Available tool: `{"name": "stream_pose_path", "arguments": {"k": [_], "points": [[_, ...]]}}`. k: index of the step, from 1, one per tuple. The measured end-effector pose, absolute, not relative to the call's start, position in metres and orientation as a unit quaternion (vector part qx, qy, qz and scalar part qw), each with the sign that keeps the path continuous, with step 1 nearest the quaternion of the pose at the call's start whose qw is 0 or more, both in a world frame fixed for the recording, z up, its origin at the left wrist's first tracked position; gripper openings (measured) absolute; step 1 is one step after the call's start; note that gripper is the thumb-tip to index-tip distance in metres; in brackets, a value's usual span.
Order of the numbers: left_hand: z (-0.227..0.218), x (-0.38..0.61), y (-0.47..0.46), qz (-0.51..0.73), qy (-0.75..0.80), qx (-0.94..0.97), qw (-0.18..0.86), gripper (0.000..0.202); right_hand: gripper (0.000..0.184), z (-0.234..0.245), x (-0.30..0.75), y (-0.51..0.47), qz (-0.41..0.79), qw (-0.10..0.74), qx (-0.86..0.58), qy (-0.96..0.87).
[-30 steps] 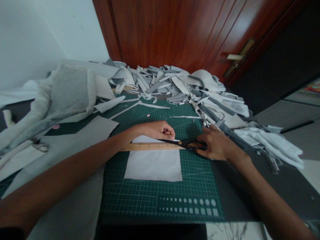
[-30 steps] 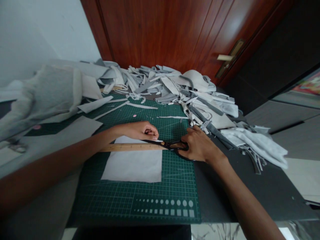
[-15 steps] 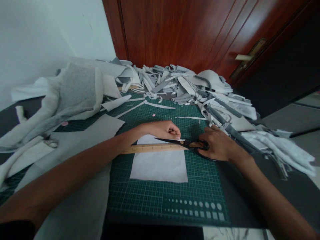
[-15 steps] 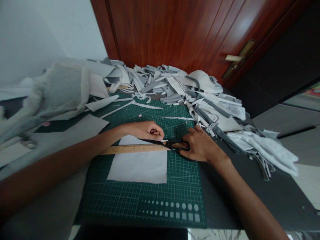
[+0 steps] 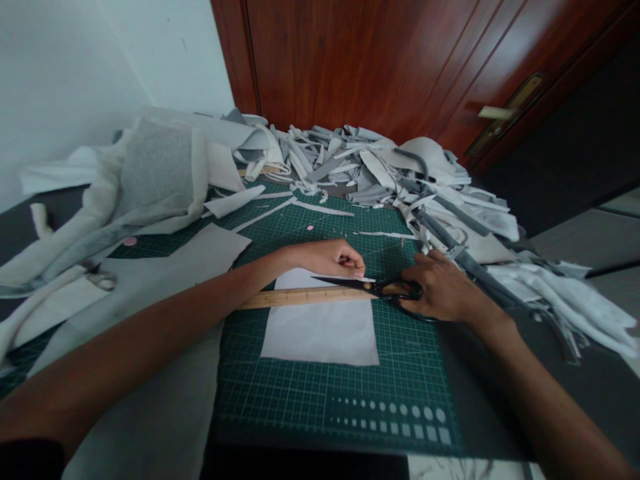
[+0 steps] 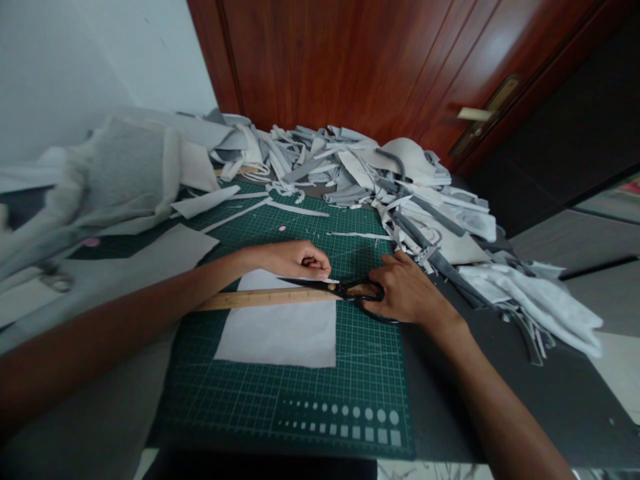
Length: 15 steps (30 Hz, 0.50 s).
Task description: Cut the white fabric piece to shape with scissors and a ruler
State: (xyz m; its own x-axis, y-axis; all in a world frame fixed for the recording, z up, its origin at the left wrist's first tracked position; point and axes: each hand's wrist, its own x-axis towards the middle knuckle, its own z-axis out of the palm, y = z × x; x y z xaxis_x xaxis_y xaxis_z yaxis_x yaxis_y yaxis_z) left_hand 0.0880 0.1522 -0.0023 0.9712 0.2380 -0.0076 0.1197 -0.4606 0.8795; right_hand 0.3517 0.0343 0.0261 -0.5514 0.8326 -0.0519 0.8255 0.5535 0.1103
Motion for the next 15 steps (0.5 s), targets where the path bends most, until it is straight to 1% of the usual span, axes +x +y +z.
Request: {"name": "stream_pose_path", "arguments": {"k": [15], "points": [[-0.005, 0.0879, 0.1558, 0.051, 0.103, 0.853, 0.509, 0.029, 0.026, 0.026, 0.3538, 0.034, 0.051, 0.038, 0.465, 0.883]]}}
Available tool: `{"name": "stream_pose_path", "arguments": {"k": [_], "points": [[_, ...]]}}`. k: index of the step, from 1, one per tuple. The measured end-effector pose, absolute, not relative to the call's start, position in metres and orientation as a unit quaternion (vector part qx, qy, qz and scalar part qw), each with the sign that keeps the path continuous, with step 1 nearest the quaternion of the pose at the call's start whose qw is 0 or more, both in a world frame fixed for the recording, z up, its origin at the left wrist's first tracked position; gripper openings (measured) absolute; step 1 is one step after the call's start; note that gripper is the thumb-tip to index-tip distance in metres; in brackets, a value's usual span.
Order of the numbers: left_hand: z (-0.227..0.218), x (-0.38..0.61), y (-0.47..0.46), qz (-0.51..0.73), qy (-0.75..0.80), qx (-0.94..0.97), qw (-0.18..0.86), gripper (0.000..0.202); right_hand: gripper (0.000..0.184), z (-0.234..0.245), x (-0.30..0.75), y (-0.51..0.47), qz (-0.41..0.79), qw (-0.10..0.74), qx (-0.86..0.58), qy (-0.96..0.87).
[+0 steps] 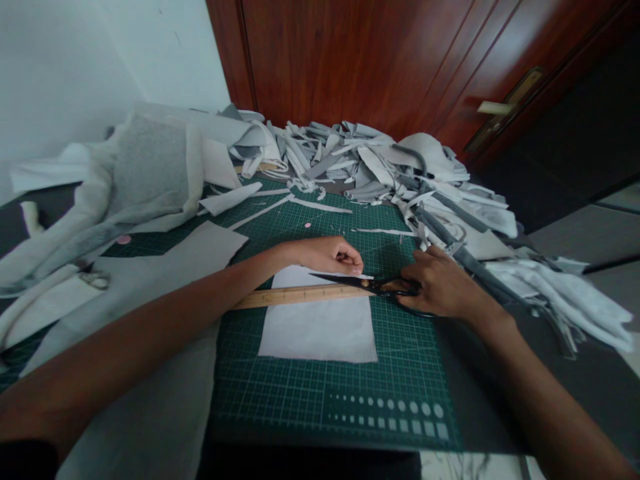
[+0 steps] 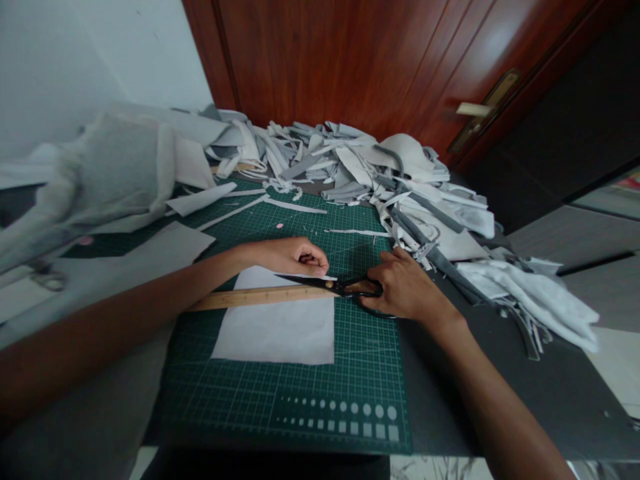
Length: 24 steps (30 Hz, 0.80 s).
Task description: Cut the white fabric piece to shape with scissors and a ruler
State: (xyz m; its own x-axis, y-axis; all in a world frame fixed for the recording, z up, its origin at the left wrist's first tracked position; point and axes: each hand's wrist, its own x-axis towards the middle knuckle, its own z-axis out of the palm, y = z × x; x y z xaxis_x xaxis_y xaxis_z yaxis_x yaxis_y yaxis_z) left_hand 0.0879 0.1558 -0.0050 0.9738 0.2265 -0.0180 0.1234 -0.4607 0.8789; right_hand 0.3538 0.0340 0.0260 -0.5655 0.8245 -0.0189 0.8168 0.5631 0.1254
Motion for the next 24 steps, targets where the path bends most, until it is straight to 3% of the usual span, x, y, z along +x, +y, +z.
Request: {"name": "stream_pose_path", "arguments": {"k": [13, 24], "points": [[-0.001, 0.088, 0.153, 0.036, 0.116, 0.855, 0.504, 0.028, 0.027, 0.026, 0.352, 0.032, 0.067, 0.031, 0.468, 0.881], [0.043, 0.057, 0.174, -0.126, 0.186, 0.885, 0.407, 0.022, 0.027, 0.027, 0.352, 0.032, 0.054, 0.04, 0.469, 0.881]]}}
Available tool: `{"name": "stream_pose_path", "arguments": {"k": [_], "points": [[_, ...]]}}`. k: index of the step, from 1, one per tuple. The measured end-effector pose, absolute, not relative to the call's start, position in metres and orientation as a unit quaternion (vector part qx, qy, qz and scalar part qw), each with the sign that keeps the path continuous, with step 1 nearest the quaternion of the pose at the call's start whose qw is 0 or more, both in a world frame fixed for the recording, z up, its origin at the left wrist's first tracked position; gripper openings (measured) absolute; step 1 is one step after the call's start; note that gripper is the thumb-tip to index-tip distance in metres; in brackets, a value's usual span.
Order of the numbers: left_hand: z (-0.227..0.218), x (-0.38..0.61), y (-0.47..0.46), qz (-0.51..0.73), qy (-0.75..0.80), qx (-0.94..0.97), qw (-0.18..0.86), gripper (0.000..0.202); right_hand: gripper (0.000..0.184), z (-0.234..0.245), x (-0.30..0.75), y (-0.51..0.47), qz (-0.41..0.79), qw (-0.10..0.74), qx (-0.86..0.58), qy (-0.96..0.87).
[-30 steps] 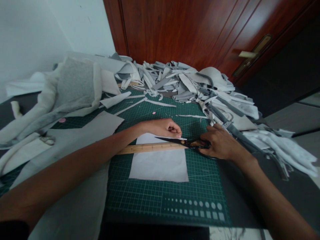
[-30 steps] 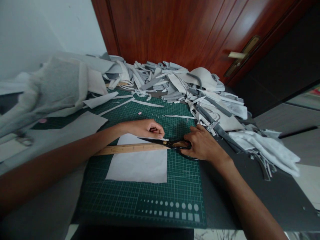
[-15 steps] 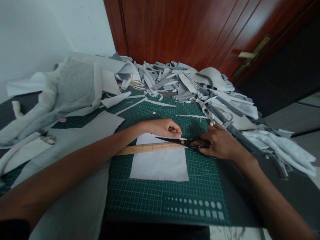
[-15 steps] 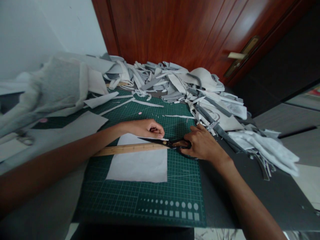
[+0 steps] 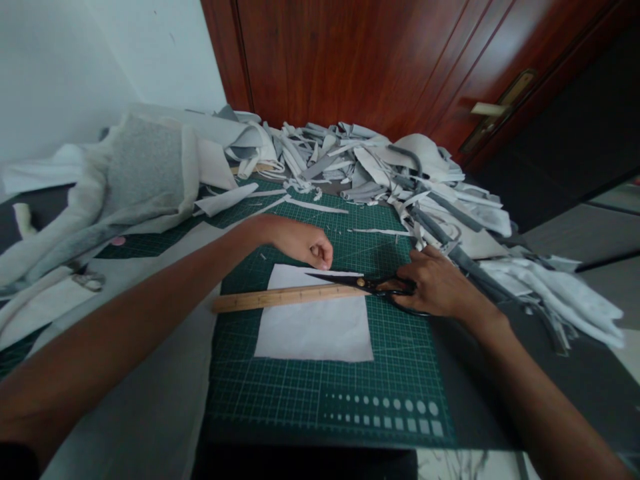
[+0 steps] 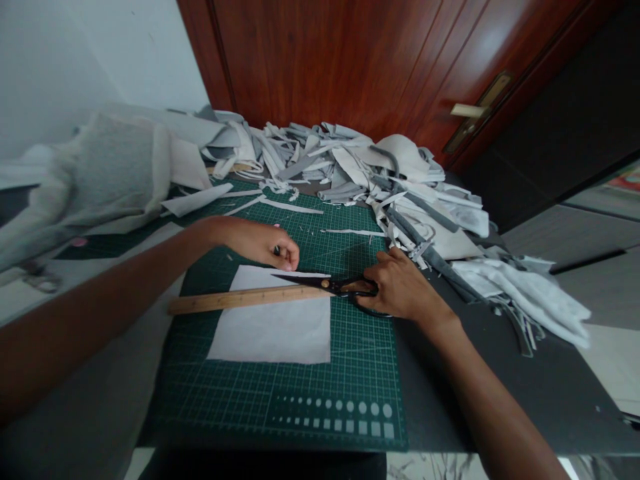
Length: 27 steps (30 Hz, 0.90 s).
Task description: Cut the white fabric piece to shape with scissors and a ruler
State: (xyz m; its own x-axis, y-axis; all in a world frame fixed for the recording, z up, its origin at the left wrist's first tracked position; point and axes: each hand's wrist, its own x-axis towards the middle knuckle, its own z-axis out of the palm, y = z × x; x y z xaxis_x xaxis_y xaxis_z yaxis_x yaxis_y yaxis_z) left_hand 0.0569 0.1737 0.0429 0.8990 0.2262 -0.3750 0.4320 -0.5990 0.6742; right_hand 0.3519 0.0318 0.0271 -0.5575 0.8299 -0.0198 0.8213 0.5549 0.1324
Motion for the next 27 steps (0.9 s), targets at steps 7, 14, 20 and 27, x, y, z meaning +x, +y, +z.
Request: {"name": "stream_pose_path", "arguments": {"k": [7, 14, 20, 27], "points": [[0.0479, 0.0545, 0.1708, -0.143, 0.198, 0.889, 0.387, 0.014, 0.027, 0.0275, 0.353, 0.0316, 0.049, 0.042, 0.469, 0.881], [0.048, 0.0586, 0.1674, -0.159, 0.219, 0.888, 0.371, 0.017, 0.03, 0.0267, 0.3536, 0.0321, 0.05, 0.037, 0.469, 0.881], [0.0424, 0.0568, 0.1711, -0.148, 0.205, 0.892, 0.374, 0.016, 0.028, 0.0266, 0.3543, 0.0318, 0.054, 0.03, 0.465, 0.883], [0.0407, 0.0546, 0.1729, -0.153, 0.189, 0.881, 0.406, 0.018, 0.03, 0.0251, 0.3564, 0.0322, 0.056, 0.033, 0.463, 0.884]]}}
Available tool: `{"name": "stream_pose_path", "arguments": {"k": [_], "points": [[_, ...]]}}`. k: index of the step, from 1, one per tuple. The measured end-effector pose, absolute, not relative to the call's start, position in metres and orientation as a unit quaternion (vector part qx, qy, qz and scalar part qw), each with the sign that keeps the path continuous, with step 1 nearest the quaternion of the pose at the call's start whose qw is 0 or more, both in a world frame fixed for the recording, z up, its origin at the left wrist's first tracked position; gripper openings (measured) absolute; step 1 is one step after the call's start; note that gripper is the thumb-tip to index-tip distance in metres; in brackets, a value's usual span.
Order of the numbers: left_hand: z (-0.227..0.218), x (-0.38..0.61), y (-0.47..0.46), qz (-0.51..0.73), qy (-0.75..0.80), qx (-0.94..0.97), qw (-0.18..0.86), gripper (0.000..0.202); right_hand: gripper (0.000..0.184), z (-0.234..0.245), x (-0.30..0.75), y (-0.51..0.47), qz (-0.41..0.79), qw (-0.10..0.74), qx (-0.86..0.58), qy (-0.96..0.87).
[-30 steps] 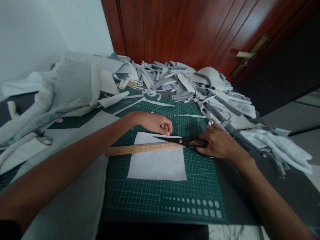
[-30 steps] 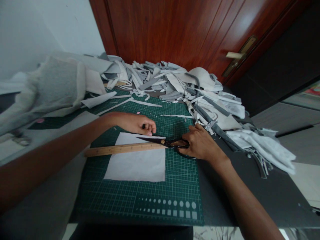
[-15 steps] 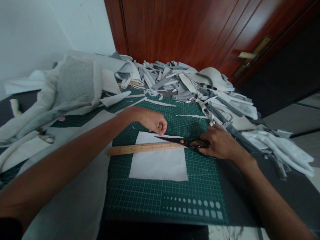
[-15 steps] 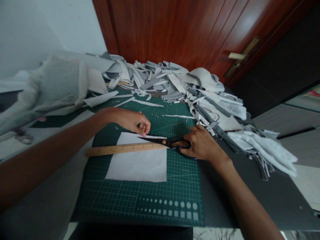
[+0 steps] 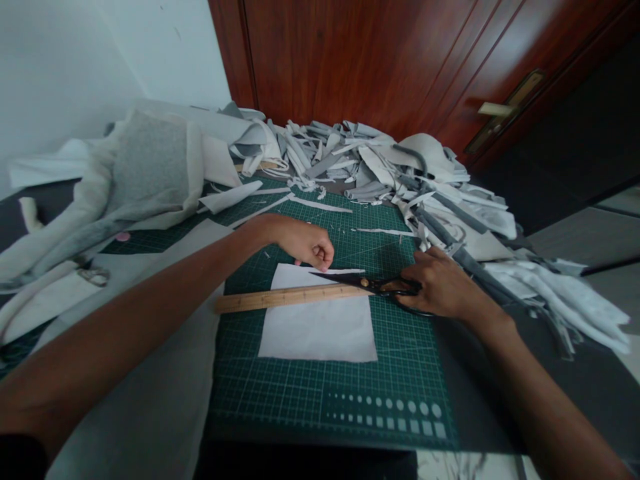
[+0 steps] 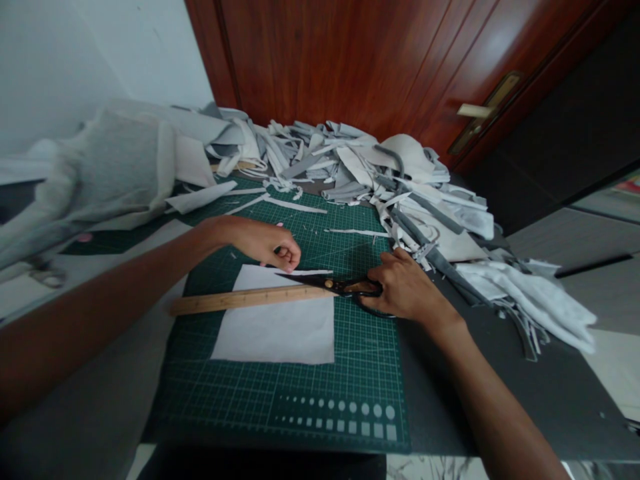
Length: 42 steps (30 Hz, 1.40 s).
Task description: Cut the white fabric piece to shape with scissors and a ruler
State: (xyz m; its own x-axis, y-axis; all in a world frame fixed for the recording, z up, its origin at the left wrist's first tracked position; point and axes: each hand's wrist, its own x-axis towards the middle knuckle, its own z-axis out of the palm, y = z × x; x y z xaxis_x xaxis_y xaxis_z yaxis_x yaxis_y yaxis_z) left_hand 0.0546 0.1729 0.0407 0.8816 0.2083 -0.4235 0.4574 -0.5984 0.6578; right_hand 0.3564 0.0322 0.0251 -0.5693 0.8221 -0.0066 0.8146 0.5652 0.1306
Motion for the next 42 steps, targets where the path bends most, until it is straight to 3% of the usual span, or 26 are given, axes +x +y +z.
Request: {"name": "stream_pose_path", "arguments": {"k": [25, 42], "points": [[0.037, 0.056, 0.174, -0.128, 0.147, 0.892, 0.408, 0.016, 0.033, 0.027, 0.358, 0.033, 0.088, 0.052, 0.465, 0.88], [0.031, 0.062, 0.173, -0.116, 0.112, 0.904, 0.396, 0.021, 0.03, 0.036, 0.326, 0.029, 0.012, 0.098, 0.505, 0.858]]}}
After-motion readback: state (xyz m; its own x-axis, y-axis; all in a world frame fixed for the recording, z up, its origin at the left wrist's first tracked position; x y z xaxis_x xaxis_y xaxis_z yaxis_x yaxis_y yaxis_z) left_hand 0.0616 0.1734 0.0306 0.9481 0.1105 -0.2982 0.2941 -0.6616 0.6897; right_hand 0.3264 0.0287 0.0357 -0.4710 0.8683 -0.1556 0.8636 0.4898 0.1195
